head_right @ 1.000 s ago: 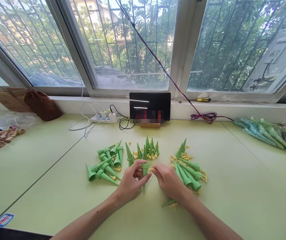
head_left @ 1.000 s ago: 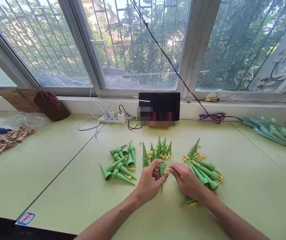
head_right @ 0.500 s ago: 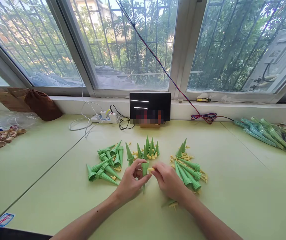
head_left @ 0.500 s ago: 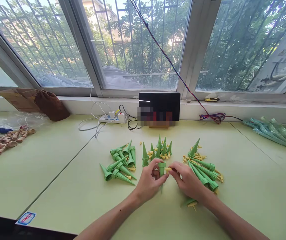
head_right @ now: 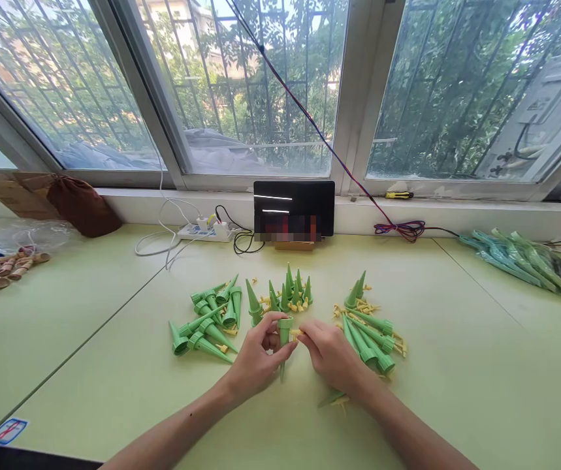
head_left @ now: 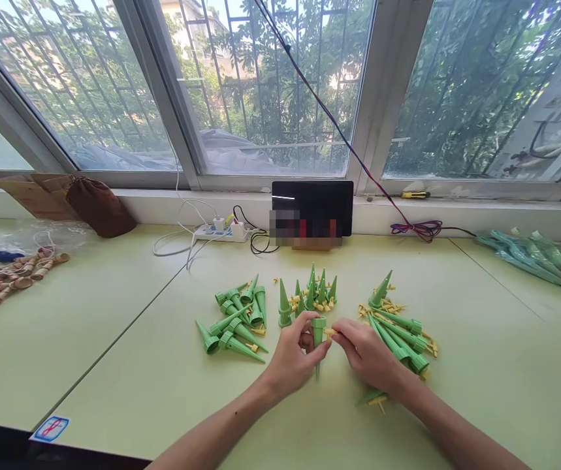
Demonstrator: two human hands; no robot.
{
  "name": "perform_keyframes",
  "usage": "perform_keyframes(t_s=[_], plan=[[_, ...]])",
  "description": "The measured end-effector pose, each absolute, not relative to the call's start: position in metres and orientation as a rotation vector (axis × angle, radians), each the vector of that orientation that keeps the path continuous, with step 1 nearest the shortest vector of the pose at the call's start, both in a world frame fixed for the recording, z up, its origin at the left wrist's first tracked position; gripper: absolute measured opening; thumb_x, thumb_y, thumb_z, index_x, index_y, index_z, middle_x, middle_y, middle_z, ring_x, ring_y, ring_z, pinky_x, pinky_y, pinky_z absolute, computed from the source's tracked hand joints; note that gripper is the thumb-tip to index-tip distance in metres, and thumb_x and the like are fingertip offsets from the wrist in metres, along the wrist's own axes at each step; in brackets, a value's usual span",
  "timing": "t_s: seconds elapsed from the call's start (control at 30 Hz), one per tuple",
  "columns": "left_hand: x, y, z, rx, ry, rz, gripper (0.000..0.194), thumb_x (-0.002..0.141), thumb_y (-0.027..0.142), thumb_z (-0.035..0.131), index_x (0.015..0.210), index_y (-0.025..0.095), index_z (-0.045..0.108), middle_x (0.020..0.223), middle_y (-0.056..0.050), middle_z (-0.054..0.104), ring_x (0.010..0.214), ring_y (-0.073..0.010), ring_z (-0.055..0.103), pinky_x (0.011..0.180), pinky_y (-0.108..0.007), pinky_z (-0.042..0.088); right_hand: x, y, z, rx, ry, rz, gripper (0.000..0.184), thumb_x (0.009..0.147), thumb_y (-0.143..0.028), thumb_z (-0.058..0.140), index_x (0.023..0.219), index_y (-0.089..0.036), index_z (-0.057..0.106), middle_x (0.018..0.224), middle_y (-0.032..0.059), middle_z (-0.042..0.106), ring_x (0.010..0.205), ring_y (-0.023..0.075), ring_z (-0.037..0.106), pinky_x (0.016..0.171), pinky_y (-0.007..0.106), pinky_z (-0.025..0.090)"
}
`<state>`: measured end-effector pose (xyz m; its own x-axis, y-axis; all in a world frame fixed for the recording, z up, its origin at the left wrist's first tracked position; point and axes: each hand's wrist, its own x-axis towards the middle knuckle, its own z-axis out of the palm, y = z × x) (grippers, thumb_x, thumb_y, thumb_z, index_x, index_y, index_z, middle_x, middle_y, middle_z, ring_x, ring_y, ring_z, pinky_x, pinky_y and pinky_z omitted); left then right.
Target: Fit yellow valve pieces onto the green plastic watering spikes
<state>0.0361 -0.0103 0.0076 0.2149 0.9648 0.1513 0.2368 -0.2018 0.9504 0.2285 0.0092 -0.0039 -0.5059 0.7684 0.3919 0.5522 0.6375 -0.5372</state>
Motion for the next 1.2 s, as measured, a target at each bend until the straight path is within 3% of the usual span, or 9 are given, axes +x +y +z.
perform_keyframes(t_s=[0.73,1.2], plan=[[0.0356,-0.0091,0.0007,1.602,1.136,1.064,0.034,0.088,0.037,0.064,0.115,0.019,0.053,0.064,0.009,0.035,0.057,-0.0094,0.032,0.052,-0.021,0.027,0.2281,0.0097,-0.0049,-1.008,-2.226,0.444,0.033,0.108,-0.032,0.035,0.088,-0.020,0.059,0.074,0.0037,0.063,0.065,0.0174,0.056,0.059,0.028,0.041],[0.0347,-0.0100,0.0012,1.637,1.135,1.049,0.031,0.090,0.034,0.064,0.115,0.019,0.052,0.064,0.009,0.034,0.057,-0.0094,0.033,0.052,-0.020,0.028,0.2273,0.0094,-0.0034,-1.053,-2.218,0.559,0.031,0.105,-0.028,0.037,0.075,-0.023,0.044,0.067,-0.0008,0.052,0.061,0.0168,0.049,0.059,0.027,0.036]])
